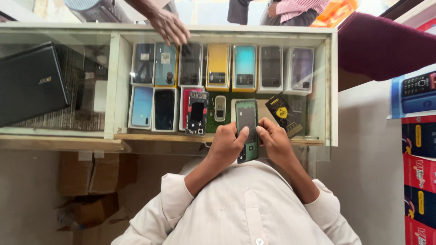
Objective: The person removes the back cover of a green smartphone using a prying tool and a heat gun. They separate the back panel from the chassis, then use a screwdriver to remove screws from the back cover. The person continues to pry and adjust the back cover while working at a counter with other phones visible in a display case.
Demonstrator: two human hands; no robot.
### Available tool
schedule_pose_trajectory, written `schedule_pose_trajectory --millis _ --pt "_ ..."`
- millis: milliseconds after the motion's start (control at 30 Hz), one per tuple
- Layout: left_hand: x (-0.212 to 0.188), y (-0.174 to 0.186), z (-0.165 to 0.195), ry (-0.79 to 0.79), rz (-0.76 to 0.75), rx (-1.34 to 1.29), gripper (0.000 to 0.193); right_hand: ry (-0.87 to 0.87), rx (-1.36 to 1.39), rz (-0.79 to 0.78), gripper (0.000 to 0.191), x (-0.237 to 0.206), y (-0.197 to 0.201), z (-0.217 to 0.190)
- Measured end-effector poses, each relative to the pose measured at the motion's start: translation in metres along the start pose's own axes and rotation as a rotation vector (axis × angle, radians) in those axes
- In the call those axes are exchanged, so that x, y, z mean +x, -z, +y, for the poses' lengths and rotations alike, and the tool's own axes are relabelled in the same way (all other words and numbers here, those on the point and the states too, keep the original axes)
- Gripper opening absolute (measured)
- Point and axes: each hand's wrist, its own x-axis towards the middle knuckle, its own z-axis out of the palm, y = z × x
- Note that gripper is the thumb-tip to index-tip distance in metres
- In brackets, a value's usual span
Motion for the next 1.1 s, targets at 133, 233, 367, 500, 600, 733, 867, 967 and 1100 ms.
schedule_pose_trajectory --millis 133,233,367,500,600,733,867,967,1100 --pt "0.000 0.003 -0.004 -0.027 -0.037 0.134 0.028 -0.071 -0.163 0.048 0.024 0.002 -0.005 -0.004" --pt "0.005 0.008 -0.005 -0.134 -0.022 0.120 0.024 -0.054 -0.182 0.054 0.025 0.002 -0.005 -0.009" --pt "0.009 0.014 -0.002 -0.122 -0.023 0.059 0.022 -0.021 -0.096 -0.005 0.019 0.003 -0.003 -0.017" --pt "0.011 0.019 0.001 -0.021 -0.050 0.044 0.022 -0.055 -0.172 0.029 0.019 0.007 -0.010 -0.025" --pt "0.010 0.021 -0.001 0.008 -0.051 0.085 0.022 -0.084 -0.277 0.075 0.020 0.008 -0.020 -0.029" --pt "0.011 0.026 -0.006 -0.060 -0.046 0.125 0.022 -0.082 -0.382 0.125 0.022 0.008 -0.033 -0.034" --pt "0.013 0.039 -0.008 -0.059 -0.075 0.069 0.021 -0.042 -0.276 0.054 0.022 0.014 -0.032 -0.037" --pt "0.013 0.049 -0.008 -0.026 -0.132 0.060 0.022 -0.050 -0.316 0.021 0.023 0.020 -0.035 -0.039" --pt "0.011 0.059 -0.012 -0.123 -0.116 0.128 0.021 -0.140 -0.328 0.095 0.024 0.025 -0.059 -0.039"
